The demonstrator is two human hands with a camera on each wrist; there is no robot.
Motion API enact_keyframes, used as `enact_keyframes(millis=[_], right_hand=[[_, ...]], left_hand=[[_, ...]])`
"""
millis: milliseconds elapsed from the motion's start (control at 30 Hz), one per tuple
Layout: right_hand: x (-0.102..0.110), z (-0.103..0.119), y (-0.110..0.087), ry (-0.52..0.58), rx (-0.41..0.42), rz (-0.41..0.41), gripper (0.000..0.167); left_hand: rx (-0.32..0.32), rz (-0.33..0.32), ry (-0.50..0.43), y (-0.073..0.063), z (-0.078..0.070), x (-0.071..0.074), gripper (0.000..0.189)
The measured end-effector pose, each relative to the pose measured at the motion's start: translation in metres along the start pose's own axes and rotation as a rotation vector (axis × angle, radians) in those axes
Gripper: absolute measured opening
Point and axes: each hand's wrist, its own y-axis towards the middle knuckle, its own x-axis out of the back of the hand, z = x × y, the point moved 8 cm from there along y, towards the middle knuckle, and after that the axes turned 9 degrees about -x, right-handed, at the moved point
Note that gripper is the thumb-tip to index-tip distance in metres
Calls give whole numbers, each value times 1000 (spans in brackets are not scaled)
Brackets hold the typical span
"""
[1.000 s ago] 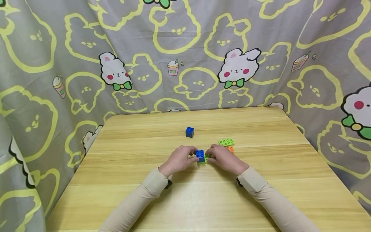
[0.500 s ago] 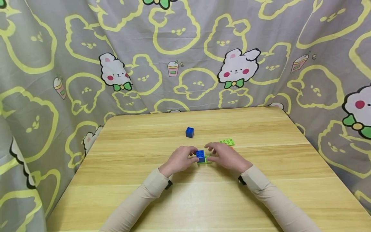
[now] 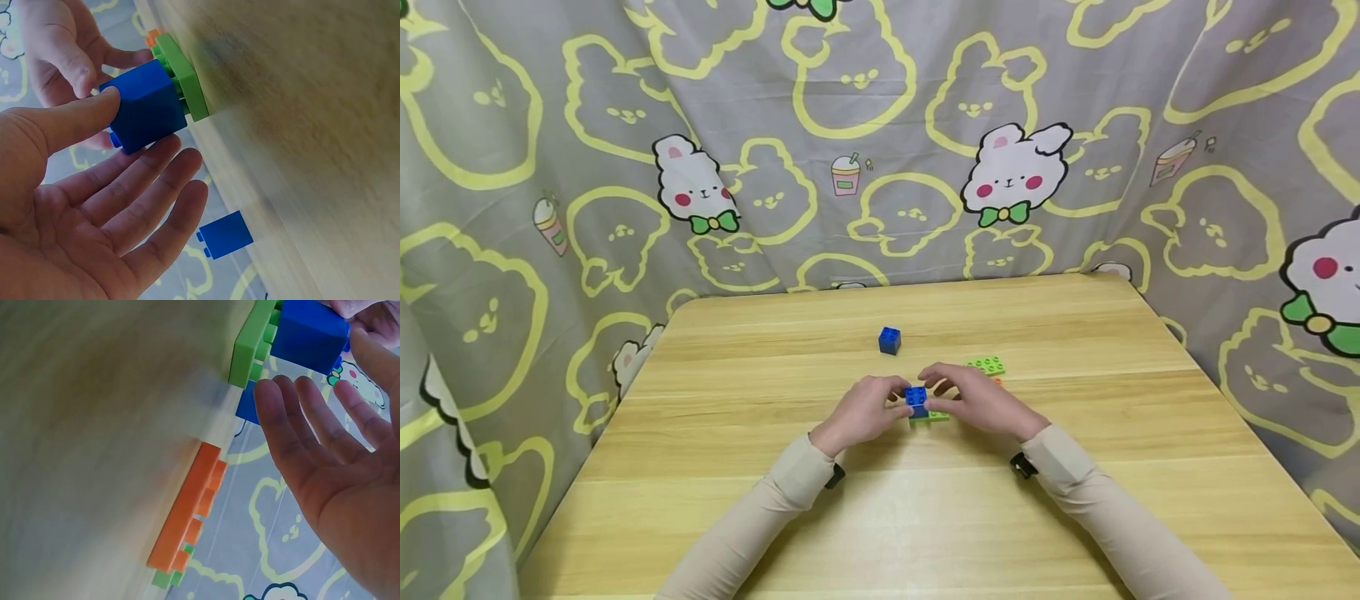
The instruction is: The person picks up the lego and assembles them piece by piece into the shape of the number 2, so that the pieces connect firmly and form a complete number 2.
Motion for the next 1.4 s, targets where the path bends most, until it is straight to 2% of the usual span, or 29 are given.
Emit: enact_keyframes(millis=[367,833,1400], right_hand=[[-5,1,3,-45,21,16,33],[-7,0,4,-55,21,24,36],[-7,0,3,-41,25,24,29]], left_hand=[[0,-3,-16,0,1,0,31],[5,1,-115,-3,7,2,32],[-22,-16,-118,-2,5,3,25]])
